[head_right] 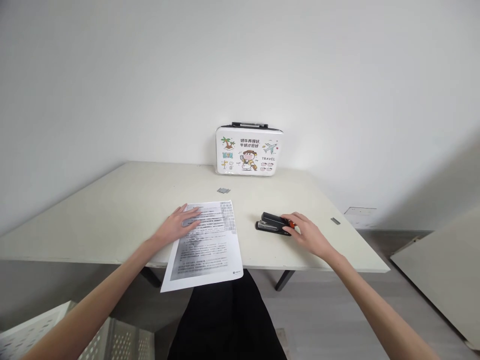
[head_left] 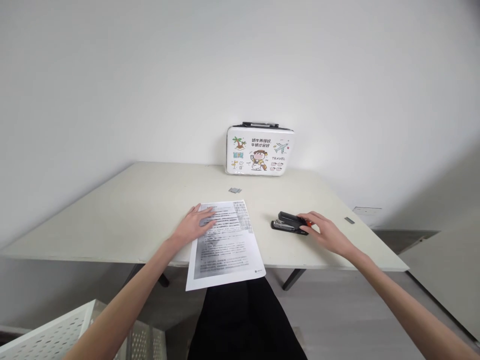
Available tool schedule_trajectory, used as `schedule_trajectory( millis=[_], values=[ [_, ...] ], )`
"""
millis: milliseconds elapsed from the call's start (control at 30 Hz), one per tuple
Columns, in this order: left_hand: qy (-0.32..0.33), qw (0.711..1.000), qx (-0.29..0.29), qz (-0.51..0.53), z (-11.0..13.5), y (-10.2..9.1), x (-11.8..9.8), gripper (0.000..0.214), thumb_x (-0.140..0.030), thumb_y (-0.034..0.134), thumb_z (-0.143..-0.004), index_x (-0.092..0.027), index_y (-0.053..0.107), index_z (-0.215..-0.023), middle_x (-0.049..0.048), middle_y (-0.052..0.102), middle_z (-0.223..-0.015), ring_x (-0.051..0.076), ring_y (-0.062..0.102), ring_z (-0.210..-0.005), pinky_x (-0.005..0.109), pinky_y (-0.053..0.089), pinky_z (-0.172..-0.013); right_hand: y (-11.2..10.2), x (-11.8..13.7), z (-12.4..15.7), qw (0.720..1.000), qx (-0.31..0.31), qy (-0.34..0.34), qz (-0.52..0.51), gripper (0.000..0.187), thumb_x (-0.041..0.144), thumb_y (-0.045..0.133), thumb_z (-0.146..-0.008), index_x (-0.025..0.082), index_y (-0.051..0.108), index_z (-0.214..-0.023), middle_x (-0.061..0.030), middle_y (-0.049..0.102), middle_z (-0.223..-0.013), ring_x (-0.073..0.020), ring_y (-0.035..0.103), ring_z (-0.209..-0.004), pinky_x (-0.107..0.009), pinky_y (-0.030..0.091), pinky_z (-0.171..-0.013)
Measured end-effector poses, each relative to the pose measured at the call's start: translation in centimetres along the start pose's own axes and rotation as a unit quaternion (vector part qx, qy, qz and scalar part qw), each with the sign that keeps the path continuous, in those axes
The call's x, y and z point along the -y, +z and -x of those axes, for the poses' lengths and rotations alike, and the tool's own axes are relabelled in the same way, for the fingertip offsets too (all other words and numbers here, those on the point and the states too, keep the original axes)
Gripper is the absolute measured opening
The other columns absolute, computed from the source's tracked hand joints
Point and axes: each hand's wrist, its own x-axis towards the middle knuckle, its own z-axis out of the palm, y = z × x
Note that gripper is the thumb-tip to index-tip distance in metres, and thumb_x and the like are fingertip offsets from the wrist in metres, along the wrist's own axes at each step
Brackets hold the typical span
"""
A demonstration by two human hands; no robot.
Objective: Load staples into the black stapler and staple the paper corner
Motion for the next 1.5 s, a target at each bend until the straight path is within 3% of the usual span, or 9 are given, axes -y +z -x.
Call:
schedule_trajectory(
  millis=[333,500,667,733,933,1167,1267,1433,1500],
  values=[
    [0.004,1.0,0.008,-0.021,0.0,-0.4,-0.7,0.058,-0.064,0.044,-0.104,-0.031,0.064,-0.147,-0.0021,0.055,-0.159,0.034,0.034,-0.158,0.055,0.026,-0.13,2.1,-0.2,2.8,0.975,-0.075,0.102,-0.18,0.047,0.062,0.057,-0.099,0.031,0.066,-0.133,-0.008,0.069,-0.139,-0.0293,0.068,-0.12,-0.046,0.057,-0.103],
    [0.004,0.999,0.018,-0.032,-0.3,-1.0,-1.0,0.061,-0.063,0.042,-0.104,-0.027,0.062,-0.15,0.0002,0.055,-0.159,0.033,0.034,-0.158,0.053,0.026,-0.131,2.3,-0.2,2.8,0.967,-0.073,0.126,-0.21,0.049,0.062,0.062,-0.096,0.032,0.067,-0.134,-0.0066,0.069,-0.141,-0.0292,0.067,-0.124,-0.047,0.053,-0.109],
    [0.007,0.995,-0.003,-0.095,-0.2,-1.4,-2.5,0.053,-0.047,0.039,-0.106,-0.023,0.066,-0.144,0.0068,0.058,-0.156,0.038,0.032,-0.159,0.061,0.02,-0.13,1.9,0.2,2.8,0.965,-0.08,0.124,-0.218,0.049,0.061,0.062,-0.095,0.032,0.068,-0.134,-0.0069,0.069,-0.142,-0.0306,0.065,-0.128,-0.048,0.053,-0.11],
    [0.0,0.994,-0.017,-0.11,0.7,-0.8,-3.6,0.054,-0.045,0.037,-0.106,-0.022,0.064,-0.147,0.0094,0.053,-0.161,0.039,0.029,-0.159,0.063,0.018,-0.13,1.9,0.2,2.8,0.965,-0.084,0.12,-0.217,0.048,0.061,0.062,-0.096,0.032,0.068,-0.133,-0.007,0.069,-0.142,-0.0311,0.065,-0.127,-0.049,0.053,-0.109],
    [-0.011,0.996,0.034,-0.085,4.7,2.4,-5.5,0.078,-0.072,0.043,-0.101,-0.036,0.029,-0.169,0.006,0.023,-0.176,0.048,0.016,-0.16,0.075,0.017,-0.125,2.1,0.0,2.8,0.968,-0.091,0.11,-0.208,0.047,0.059,0.061,-0.096,0.033,0.067,-0.134,-0.0061,0.07,-0.141,-0.0309,0.066,-0.125,-0.048,0.056,-0.106],
    [-0.03,0.989,0.116,-0.085,2.5,0.9,-5.0,0.081,-0.074,0.033,-0.103,-0.031,0.022,-0.171,0.0055,0.011,-0.177,0.043,0.007,-0.162,0.071,0.009,-0.127,1.8,0.2,2.5,0.968,-0.085,0.11,-0.209,0.043,0.055,0.06,-0.098,0.033,0.066,-0.134,-0.0049,0.069,-0.142,-0.0304,0.063,-0.132,-0.047,0.053,-0.111],
    [-0.017,0.987,0.125,-0.101,1.2,-0.3,-5.3,0.082,-0.074,0.035,-0.102,-0.026,0.033,-0.169,0.0085,0.02,-0.176,0.043,0.011,-0.162,0.068,0.01,-0.129,1.8,0.1,2.5,0.967,-0.086,0.105,-0.218,0.042,0.054,0.059,-0.098,0.032,0.066,-0.134,-0.0055,0.07,-0.142,-0.0304,0.064,-0.13,-0.048,0.053,-0.111],
    [0.087,0.984,0.057,-0.145,-2.0,-1.6,-7.3,0.063,-0.056,0.046,-0.102,-0.02,0.056,-0.153,0.0109,0.051,-0.163,0.036,0.029,-0.16,0.055,0.013,-0.133,1.9,-0.1,2.5,0.965,-0.087,0.096,-0.229,0.041,0.053,0.058,-0.099,0.032,0.066,-0.134,-0.0057,0.07,-0.14,-0.03,0.065,-0.127,-0.046,0.056,-0.107],
    [0.09,0.987,0.031,-0.126,-4.0,-1.7,-8.6,0.054,-0.047,0.047,-0.101,-0.017,0.065,-0.142,0.0135,0.062,-0.15,0.037,0.041,-0.153,0.055,0.02,-0.131,1.8,-0.1,2.5,0.964,-0.087,0.09,-0.235,0.042,0.053,0.058,-0.099,0.032,0.066,-0.134,-0.0057,0.07,-0.141,-0.0295,0.065,-0.127,-0.045,0.056,-0.107]
  ],
)
